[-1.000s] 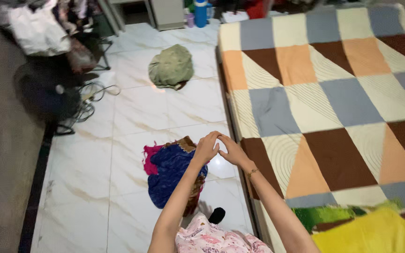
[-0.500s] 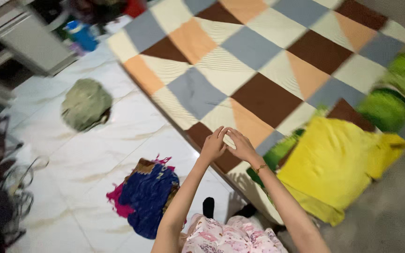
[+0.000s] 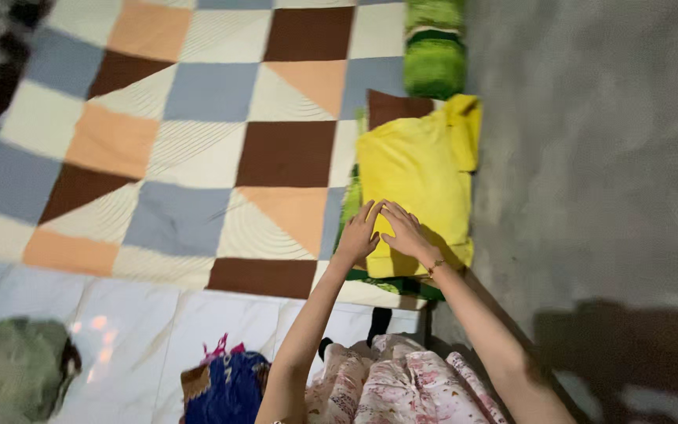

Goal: The person folds and stacks several pieces of bedding on a bed, including a patterned sheet, a floral blanket, a blue towel, a yellow towel, and a green pillow. They then roll the bedsheet and place it on the floor.

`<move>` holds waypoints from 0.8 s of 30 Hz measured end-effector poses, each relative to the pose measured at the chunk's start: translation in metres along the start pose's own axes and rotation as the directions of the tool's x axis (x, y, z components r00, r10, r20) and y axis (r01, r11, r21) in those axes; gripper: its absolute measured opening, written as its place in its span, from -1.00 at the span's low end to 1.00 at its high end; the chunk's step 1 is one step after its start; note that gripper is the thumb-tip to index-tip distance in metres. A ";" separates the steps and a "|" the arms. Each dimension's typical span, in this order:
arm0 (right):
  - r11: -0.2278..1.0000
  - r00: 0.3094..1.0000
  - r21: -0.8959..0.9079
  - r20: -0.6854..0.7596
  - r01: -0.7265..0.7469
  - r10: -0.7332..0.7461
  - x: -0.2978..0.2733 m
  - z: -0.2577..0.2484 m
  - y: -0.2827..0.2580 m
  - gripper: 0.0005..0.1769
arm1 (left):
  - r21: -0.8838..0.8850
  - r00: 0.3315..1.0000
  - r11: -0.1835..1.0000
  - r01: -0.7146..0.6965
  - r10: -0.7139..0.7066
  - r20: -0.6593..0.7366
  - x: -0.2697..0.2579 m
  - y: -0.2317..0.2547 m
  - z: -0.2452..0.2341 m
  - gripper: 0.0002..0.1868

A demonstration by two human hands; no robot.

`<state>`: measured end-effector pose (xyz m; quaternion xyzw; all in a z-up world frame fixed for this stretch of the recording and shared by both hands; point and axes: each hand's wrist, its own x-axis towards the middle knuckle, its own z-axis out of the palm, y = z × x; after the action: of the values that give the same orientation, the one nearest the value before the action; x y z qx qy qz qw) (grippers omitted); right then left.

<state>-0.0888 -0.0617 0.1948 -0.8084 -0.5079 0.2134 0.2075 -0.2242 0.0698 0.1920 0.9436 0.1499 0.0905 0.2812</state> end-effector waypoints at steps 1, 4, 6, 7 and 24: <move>0.999 0.999 -0.001 -0.007 -0.040 0.040 -0.007 -0.008 0.013 -0.16 | 0.000 0.999 1.000 -0.030 0.030 0.019 0.011 0.007 0.012 -0.02; 0.992 0.991 0.041 -0.051 -0.117 0.120 -0.031 -0.026 0.043 -0.14 | 0.017 0.991 0.998 -0.067 0.064 0.117 0.037 0.026 0.042 0.01; 0.988 0.984 0.046 -0.097 -0.144 0.148 -0.043 -0.032 0.064 -0.14 | 0.019 0.981 0.997 -0.075 0.070 0.182 0.049 0.033 0.066 0.04; 0.987 0.980 0.030 -0.123 -0.155 0.158 -0.048 -0.034 0.075 -0.13 | 0.021 0.975 0.997 -0.076 0.069 0.213 0.056 0.035 0.078 0.06; 0.939 0.930 0.002 -0.141 -0.344 0.341 -0.025 0.003 0.201 0.02 | 0.329 0.898 0.943 -0.050 -0.101 0.428 0.114 0.007 0.218 0.22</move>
<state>0.0470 -0.1641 0.0851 -0.8997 -0.3458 0.1837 0.1930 -0.0605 -0.0073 0.0257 0.9711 0.1083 -0.1547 0.1462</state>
